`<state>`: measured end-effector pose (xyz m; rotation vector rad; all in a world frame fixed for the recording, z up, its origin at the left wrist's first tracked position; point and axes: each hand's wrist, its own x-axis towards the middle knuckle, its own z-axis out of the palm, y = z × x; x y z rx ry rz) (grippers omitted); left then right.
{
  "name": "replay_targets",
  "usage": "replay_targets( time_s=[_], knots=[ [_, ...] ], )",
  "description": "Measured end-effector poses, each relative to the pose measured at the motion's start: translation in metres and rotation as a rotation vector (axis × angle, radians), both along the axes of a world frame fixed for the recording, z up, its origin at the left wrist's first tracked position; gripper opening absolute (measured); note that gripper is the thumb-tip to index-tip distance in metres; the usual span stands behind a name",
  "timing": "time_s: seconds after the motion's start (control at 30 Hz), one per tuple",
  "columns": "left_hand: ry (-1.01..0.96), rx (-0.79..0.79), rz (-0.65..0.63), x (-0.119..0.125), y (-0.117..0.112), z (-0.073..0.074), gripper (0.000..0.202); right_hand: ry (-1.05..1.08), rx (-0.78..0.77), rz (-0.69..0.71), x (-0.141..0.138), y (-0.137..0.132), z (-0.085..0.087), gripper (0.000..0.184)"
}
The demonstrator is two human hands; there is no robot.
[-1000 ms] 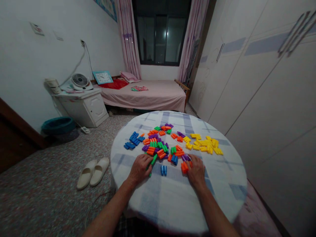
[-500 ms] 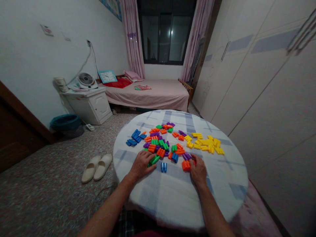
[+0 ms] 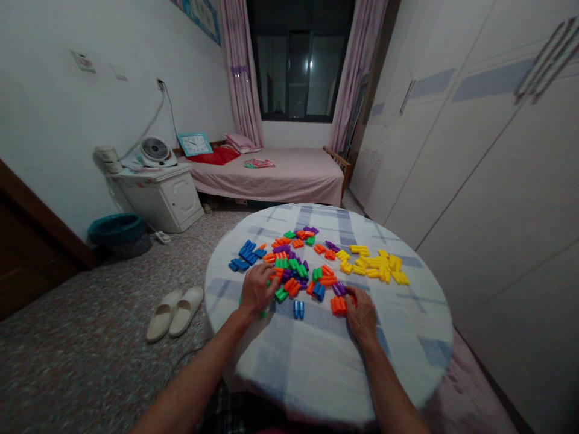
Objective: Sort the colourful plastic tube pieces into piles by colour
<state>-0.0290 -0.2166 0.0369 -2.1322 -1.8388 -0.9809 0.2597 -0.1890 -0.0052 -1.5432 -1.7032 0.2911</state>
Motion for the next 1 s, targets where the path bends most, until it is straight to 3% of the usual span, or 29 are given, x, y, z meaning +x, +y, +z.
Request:
replay_targets(
  time_s=[0.1,0.23,0.47,0.6,0.77,0.9,1.0],
  knots=[
    [0.077,-0.141,0.014,0.012,0.027,0.013,0.047,0.000,0.008,0.002,0.000,0.001,-0.001,0.032],
    [0.152,-0.390,-0.011,0.035,0.057,0.017,0.074,0.004,0.006,0.008,0.002,0.001,-0.003,0.032],
    [0.155,-0.547,-0.008,0.062,0.073,0.021,0.052,0.023,0.002,0.015,0.003,0.002,-0.003,0.033],
    [0.017,-0.449,-0.028,0.056,0.077,0.013,0.037,0.040,-0.008,0.018,0.002,0.002,-0.002,0.033],
    [-0.295,-0.255,-0.095,0.037,0.086,0.000,0.030,0.036,-0.029,0.021,0.002,0.001,-0.001,0.035],
    [-0.475,-0.102,-0.105,0.018,0.081,0.009,0.024,0.032,-0.031,0.016,0.002,0.001,-0.001,0.035],
    [-0.476,0.025,-0.086,-0.009,0.062,0.017,0.026,0.034,-0.022,0.024,0.002,0.000,0.000,0.035]
  ],
)
